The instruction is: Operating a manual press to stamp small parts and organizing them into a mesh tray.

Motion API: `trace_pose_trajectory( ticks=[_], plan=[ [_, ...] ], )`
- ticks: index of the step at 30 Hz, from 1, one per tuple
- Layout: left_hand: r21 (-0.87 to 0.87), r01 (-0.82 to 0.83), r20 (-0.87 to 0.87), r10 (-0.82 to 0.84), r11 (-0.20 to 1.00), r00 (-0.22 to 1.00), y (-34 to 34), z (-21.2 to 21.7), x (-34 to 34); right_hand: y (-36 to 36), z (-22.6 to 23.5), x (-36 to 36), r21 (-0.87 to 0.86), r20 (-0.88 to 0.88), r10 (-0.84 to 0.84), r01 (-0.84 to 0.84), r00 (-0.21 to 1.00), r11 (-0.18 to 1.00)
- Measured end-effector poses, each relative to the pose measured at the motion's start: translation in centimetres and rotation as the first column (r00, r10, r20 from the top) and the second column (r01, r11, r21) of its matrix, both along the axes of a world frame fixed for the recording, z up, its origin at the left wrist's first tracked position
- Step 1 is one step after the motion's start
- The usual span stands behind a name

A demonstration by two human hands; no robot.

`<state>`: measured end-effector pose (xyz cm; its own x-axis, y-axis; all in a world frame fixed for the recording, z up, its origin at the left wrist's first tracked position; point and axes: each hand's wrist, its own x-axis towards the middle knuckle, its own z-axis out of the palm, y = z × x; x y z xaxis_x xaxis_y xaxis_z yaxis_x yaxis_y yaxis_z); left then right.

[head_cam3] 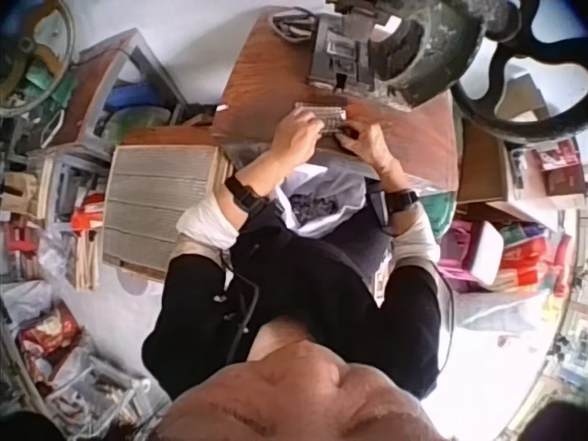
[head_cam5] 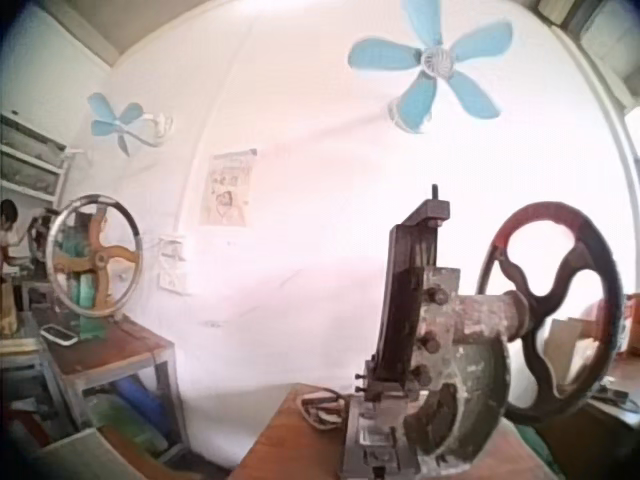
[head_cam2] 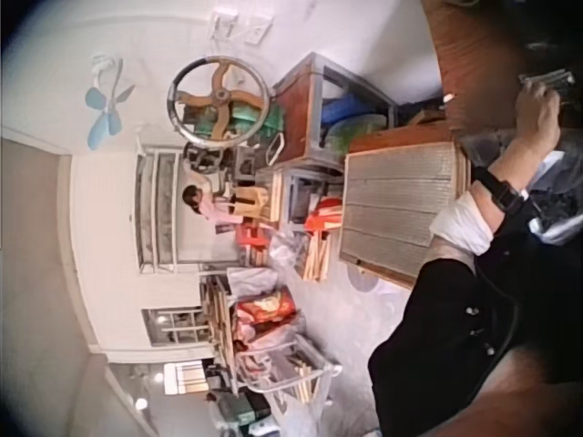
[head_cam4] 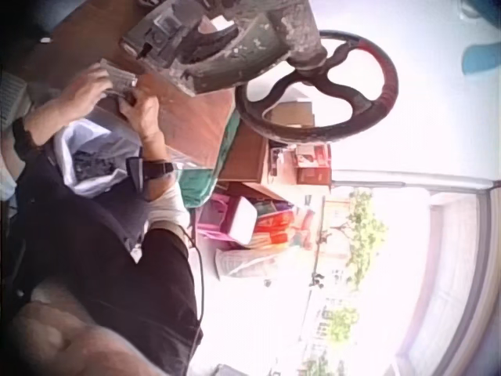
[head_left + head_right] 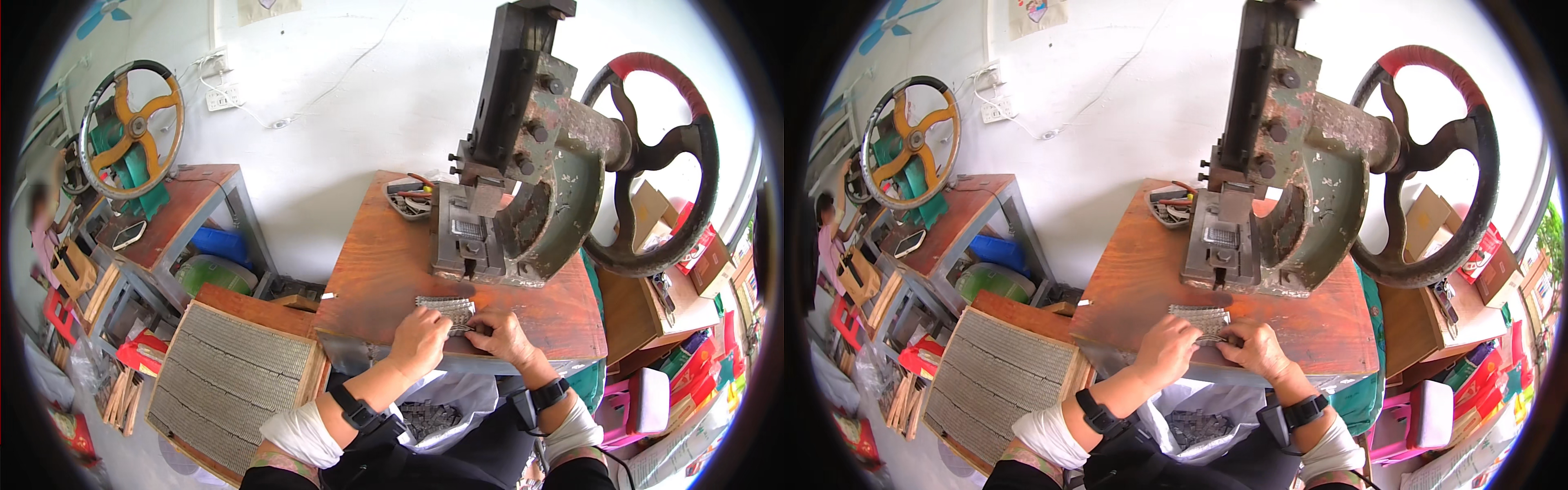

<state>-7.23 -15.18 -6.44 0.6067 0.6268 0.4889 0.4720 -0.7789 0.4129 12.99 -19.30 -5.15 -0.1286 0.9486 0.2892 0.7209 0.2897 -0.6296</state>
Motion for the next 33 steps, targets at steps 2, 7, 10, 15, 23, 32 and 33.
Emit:
trace_pose_trajectory(
  ticks=[2, 7, 10, 15, 23, 32, 33],
  plan=[
    [0.069, -0.025, 0.045, 0.022, 0.997, 0.999, 0.2, -0.3, 0.1, 0.5, -0.9, 0.3, 0.108, 0.043, -0.005, 0.001, 0.999, 0.994],
    [0.085, -0.079, -0.025, 0.081, 0.993, 0.996, 2.1, -0.1, 0.0, 1.4, -0.4, -0.2, 0.272, 0.167, -0.051, 0.004, 0.985, 0.962],
    [-0.054, -0.029, -0.132, 0.021, 0.998, 0.991, 3.1, 0.1, -0.2, 2.5, 0.1, -0.7, 0.226, 0.253, 0.013, -0.072, 0.967, 0.971],
    [-0.169, 0.124, 0.103, -0.108, 0.978, 0.989, 3.0, -0.1, -0.2, 2.1, -0.6, -0.4, 0.009, -0.053, 0.124, -0.124, 0.991, 0.992],
    [-0.17, 0.126, 0.134, -0.104, 0.977, 0.985, 2.7, 0.3, 0.5, -0.8, -0.5, -2.3, 0.103, 0.479, -0.352, 0.347, 0.804, 0.932],
    [-0.185, 0.135, 0.168, -0.104, 0.973, 0.98, 3.2, -0.5, -0.4, 1.0, -0.4, -1.8, 0.069, 0.169, -0.063, 0.052, 0.984, 0.996],
    [-0.201, 0.146, 0.187, -0.109, 0.969, 0.976, 3.2, -0.4, -0.4, 1.2, -0.4, -1.5, 0.023, -0.019, 0.003, -0.002, 1.0, 1.0]
  ],
)
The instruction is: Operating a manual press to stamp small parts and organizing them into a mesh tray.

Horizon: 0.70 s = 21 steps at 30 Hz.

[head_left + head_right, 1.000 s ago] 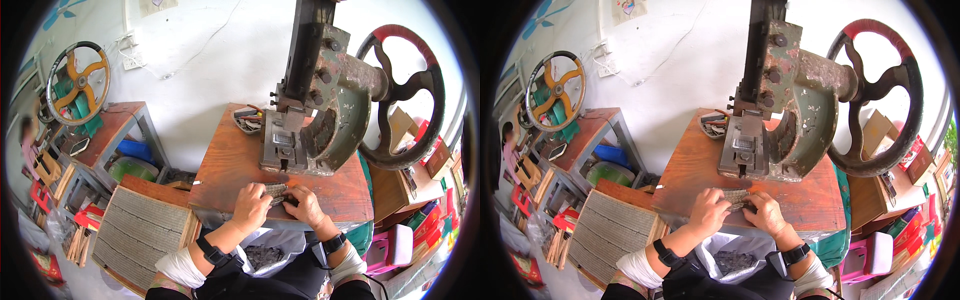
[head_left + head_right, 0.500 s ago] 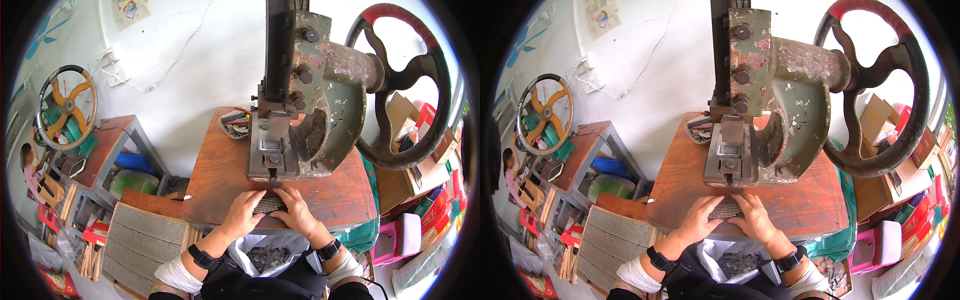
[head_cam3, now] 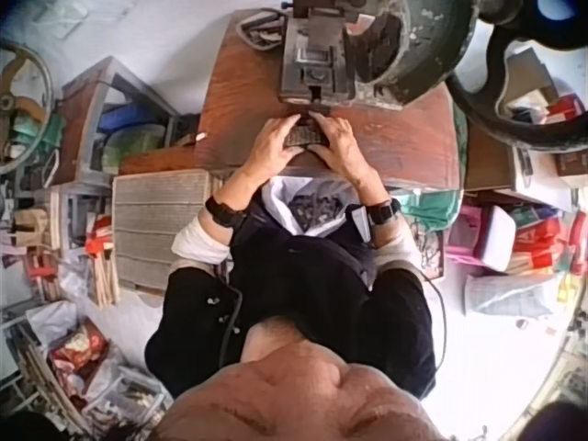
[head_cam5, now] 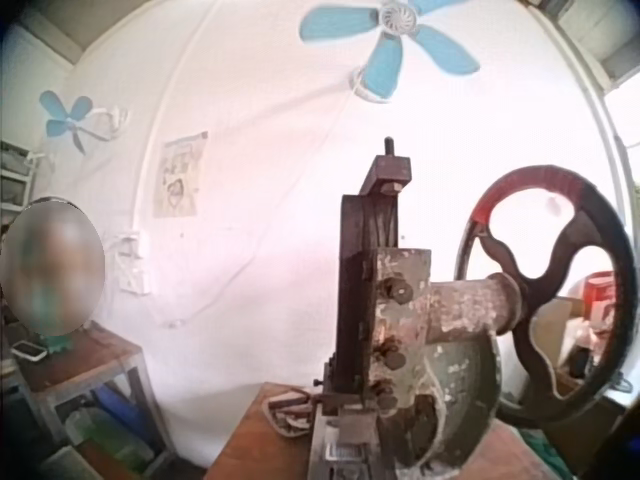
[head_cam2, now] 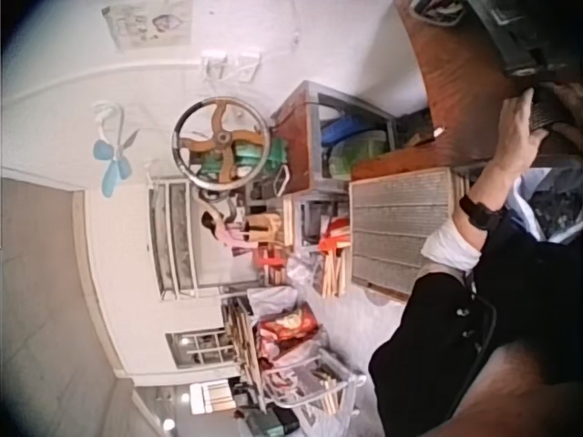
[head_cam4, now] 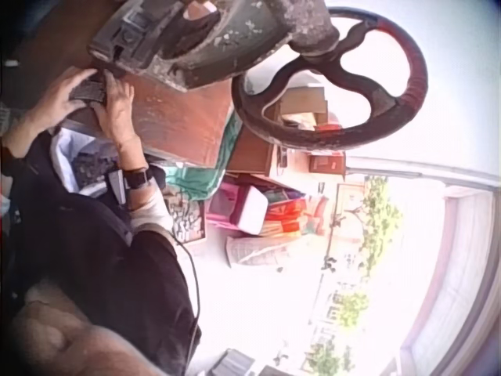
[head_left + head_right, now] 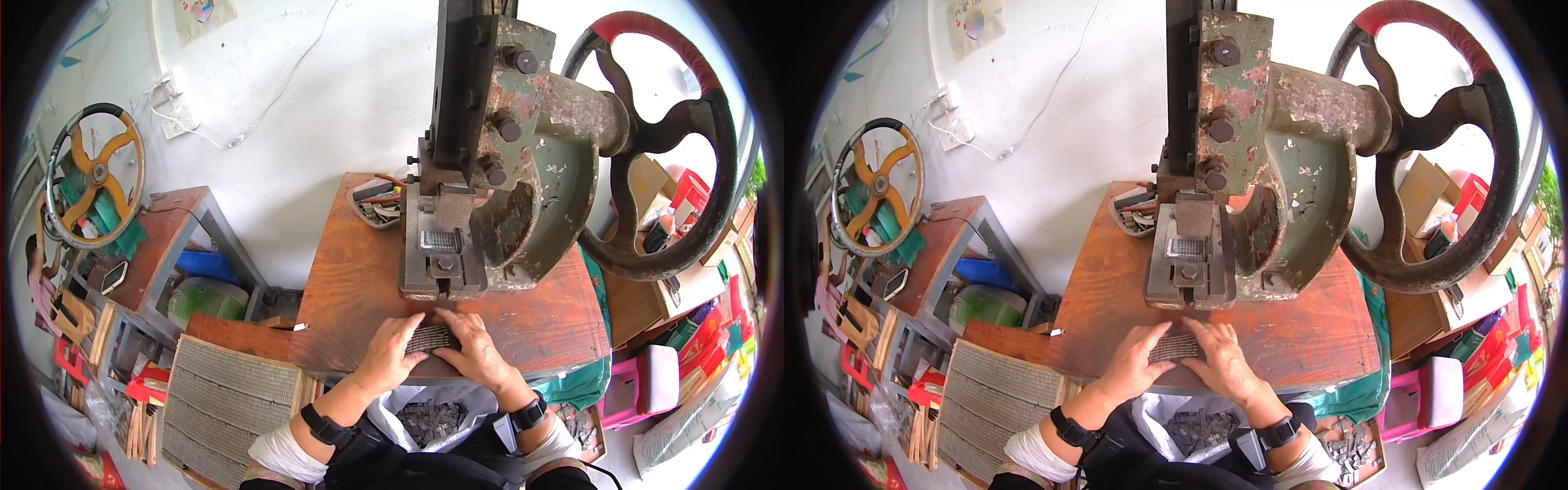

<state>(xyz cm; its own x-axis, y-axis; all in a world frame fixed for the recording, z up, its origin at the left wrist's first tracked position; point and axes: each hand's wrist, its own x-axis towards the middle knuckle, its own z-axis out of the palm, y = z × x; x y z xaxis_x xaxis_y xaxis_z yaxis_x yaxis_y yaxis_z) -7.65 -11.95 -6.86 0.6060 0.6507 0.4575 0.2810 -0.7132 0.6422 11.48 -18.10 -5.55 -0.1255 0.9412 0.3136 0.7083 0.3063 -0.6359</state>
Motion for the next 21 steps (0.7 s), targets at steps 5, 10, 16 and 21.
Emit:
trace_pose_trajectory(
  ticks=[5, 10, 16, 21],
  plan=[
    [0.051, 0.013, -0.099, -0.008, 0.999, 0.995, 0.3, 1.1, -0.5, 0.4, 0.2, 0.0, 0.067, 0.059, 0.017, -0.021, 0.998, 0.998],
    [0.127, 0.003, -0.347, 0.042, 0.992, 0.937, 0.2, 1.3, 0.3, 0.2, 0.6, 0.1, 0.067, 0.017, 0.013, -0.014, 1.0, 0.998],
    [0.033, -0.185, -0.18, 0.188, 0.982, 0.966, -0.8, 3.9, -2.1, -0.3, 0.2, 0.8, 0.055, -0.248, -0.022, 0.036, 0.968, 0.998],
    [-0.03, -0.286, -0.011, 0.285, 0.958, 0.958, 2.2, 9.2, -2.0, -0.2, -0.4, 0.9, 0.111, -0.139, 0.045, -0.029, 0.989, 0.993]
  ],
)
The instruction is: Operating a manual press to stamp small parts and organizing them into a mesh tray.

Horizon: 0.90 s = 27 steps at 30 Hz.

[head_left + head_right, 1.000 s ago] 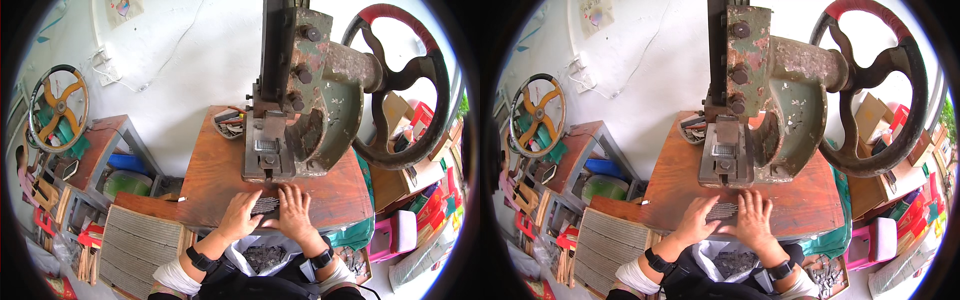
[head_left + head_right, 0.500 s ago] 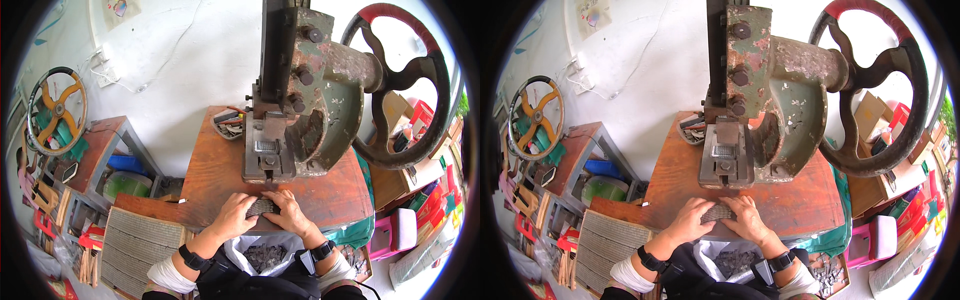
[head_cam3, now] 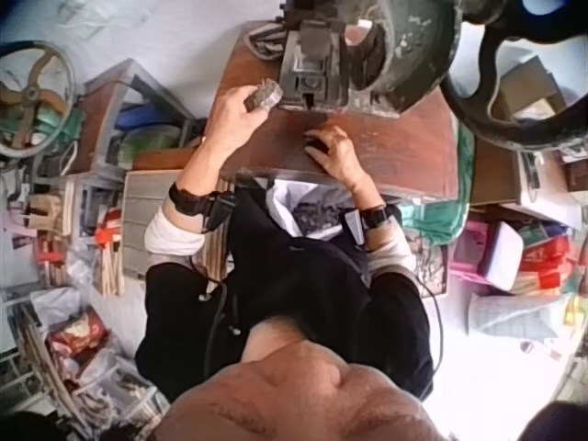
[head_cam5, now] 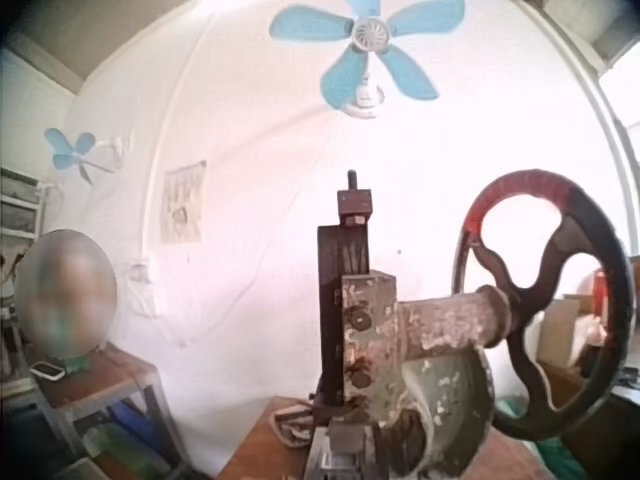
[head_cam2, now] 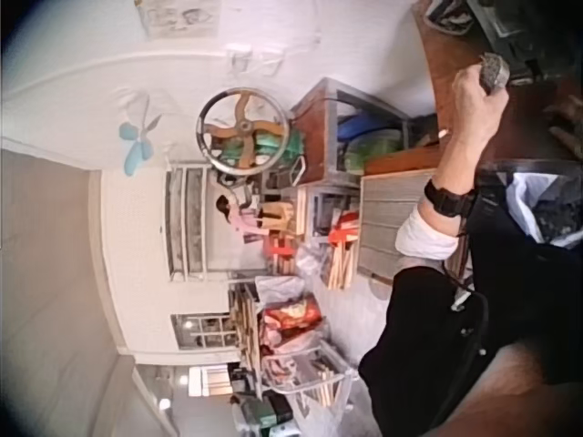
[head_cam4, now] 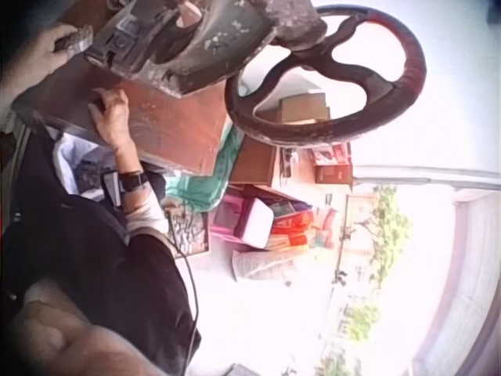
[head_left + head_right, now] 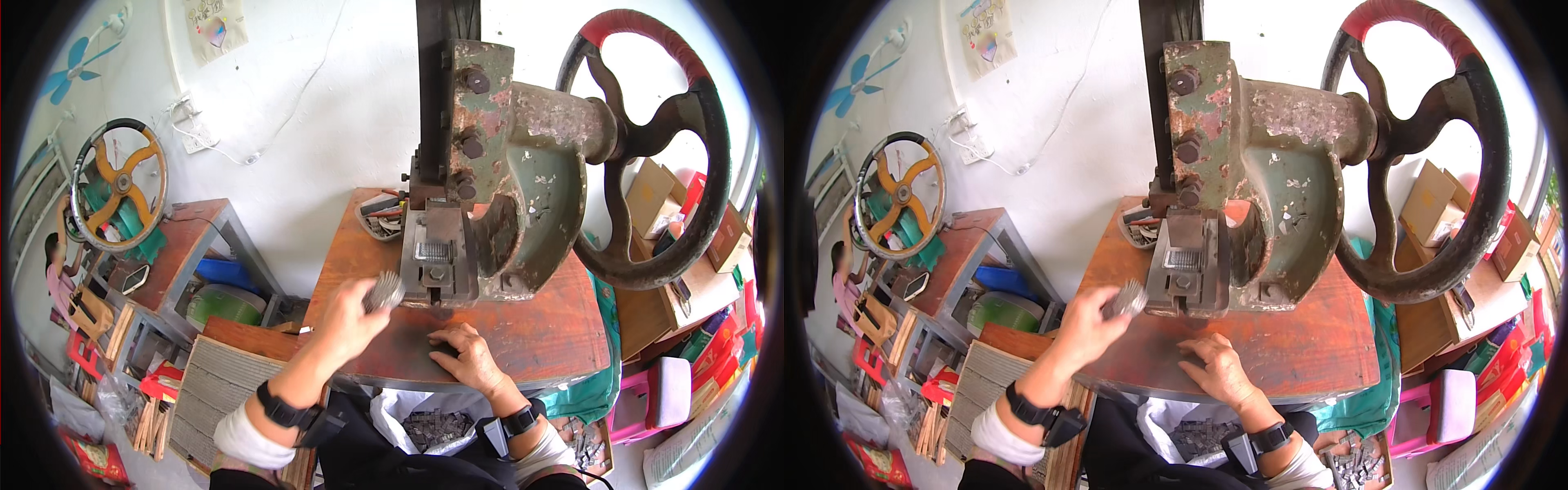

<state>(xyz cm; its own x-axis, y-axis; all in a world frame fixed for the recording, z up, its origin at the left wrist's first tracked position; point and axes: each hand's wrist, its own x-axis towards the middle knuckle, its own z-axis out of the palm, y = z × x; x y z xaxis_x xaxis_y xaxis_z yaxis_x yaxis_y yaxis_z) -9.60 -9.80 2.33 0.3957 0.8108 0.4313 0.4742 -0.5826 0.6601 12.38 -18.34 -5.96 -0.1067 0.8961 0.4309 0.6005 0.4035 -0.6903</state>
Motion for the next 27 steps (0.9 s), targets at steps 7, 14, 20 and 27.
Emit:
trace_pose_trajectory(
  ticks=[7, 14, 20, 27],
  plan=[
    [0.05, -0.19, -0.16, 0.195, 0.981, 0.968, 6.0, 1.4, 10.8, 0.1, -0.3, 0.0, 0.114, 0.056, -0.001, -0.006, 0.998, 0.993],
    [-0.156, 0.018, 0.115, 0.0, 0.988, 0.993, 7.3, 1.4, 11.0, 0.3, -0.7, 0.1, 0.13, 0.032, 0.0, -0.005, 0.999, 0.991],
    [0.021, -0.003, 0.078, 0.001, 1.0, 0.997, 9.5, -1.2, 10.0, -0.7, 0.8, 0.3, 0.23, -0.119, -0.086, 0.111, 0.989, 0.967],
    [-0.013, 0.109, 0.174, -0.105, 0.994, 0.979, 11.3, -4.2, 9.6, 5.3, 5.9, 2.1, 0.348, -0.146, -0.344, 0.373, 0.928, 0.86]
  ],
)
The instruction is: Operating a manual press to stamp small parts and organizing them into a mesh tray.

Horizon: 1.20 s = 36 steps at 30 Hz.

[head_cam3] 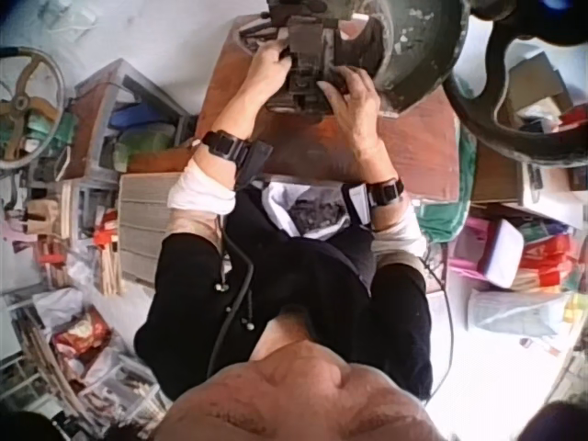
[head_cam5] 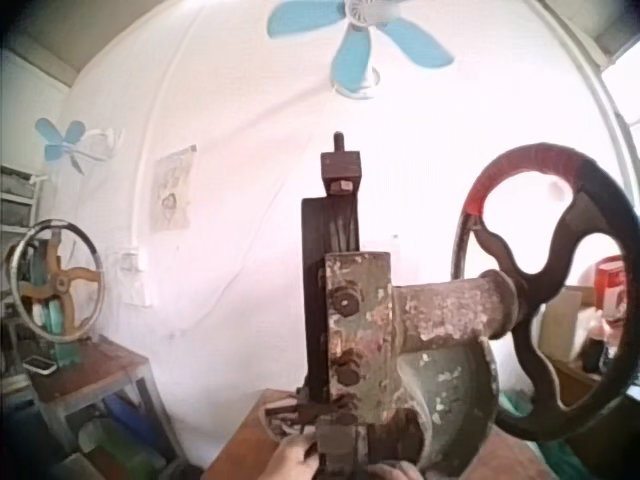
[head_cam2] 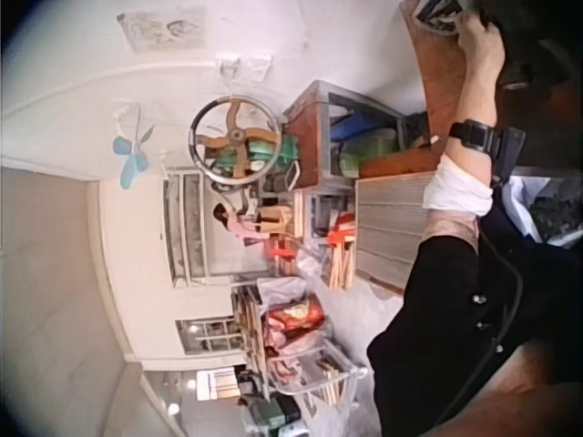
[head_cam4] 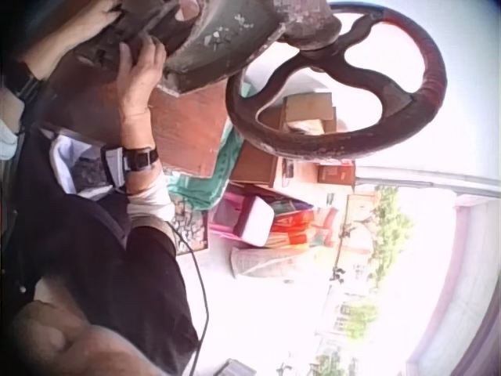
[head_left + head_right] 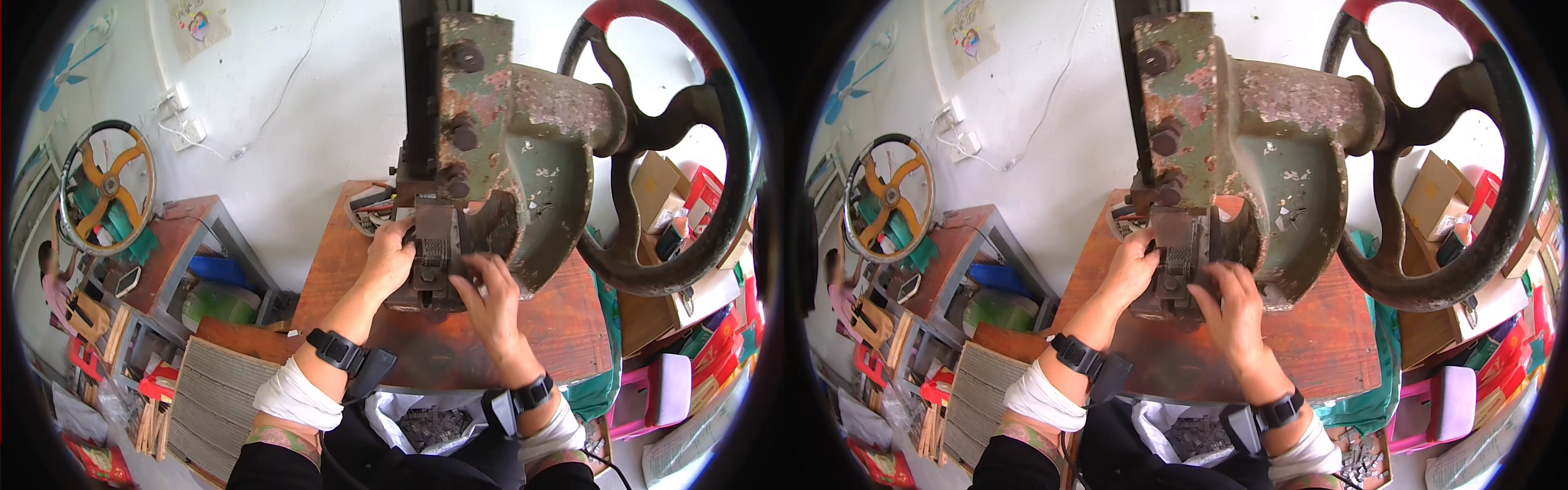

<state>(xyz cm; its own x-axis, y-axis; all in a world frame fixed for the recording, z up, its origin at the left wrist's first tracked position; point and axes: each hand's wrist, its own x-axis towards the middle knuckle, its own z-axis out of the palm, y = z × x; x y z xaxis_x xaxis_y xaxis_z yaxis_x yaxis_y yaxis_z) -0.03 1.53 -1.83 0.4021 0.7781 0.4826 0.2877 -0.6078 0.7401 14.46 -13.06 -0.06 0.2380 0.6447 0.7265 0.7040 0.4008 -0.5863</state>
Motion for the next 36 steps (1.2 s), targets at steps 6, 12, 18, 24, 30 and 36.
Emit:
trace_pose_trajectory(
  ticks=[6, 12, 18, 24, 30, 36],
  plan=[
    [0.025, -0.097, 0.026, 0.096, 0.995, 0.995, -1.1, 0.2, 0.6, 4.8, 0.3, 0.6, -0.232, -0.205, 0.024, -0.072, 0.979, 0.97],
    [0.038, -0.114, -0.187, 0.119, 0.993, 0.975, -2.2, 1.0, 0.7, 4.5, 1.2, 0.1, -0.231, 0.072, -0.062, 0.077, 0.995, 0.97],
    [0.028, -0.022, -0.031, 0.023, 0.999, 0.999, -1.2, 0.3, 0.4, 4.9, 0.8, 0.8, -0.254, -0.036, 0.01, -0.019, 0.999, 0.967],
    [0.07, -0.078, -0.251, 0.093, 0.994, 0.963, -2.6, 1.1, 0.2, 4.9, 0.6, 1.4, -0.224, 0.02, 0.036, -0.03, 0.999, 0.974],
    [0.008, -0.138, -0.239, 0.136, 0.99, 0.961, -3.3, 2.3, -0.2, 1.4, 2.9, 2.5, -0.152, 0.05, 0.142, -0.133, 0.989, 0.979],
    [0.133, -0.044, -0.478, 0.103, 0.99, 0.872, -3.8, 2.1, -0.7, -11.3, 16.3, 11.2, 0.687, 0.624, -0.593, 0.004, 0.509, 0.727]
  ],
)
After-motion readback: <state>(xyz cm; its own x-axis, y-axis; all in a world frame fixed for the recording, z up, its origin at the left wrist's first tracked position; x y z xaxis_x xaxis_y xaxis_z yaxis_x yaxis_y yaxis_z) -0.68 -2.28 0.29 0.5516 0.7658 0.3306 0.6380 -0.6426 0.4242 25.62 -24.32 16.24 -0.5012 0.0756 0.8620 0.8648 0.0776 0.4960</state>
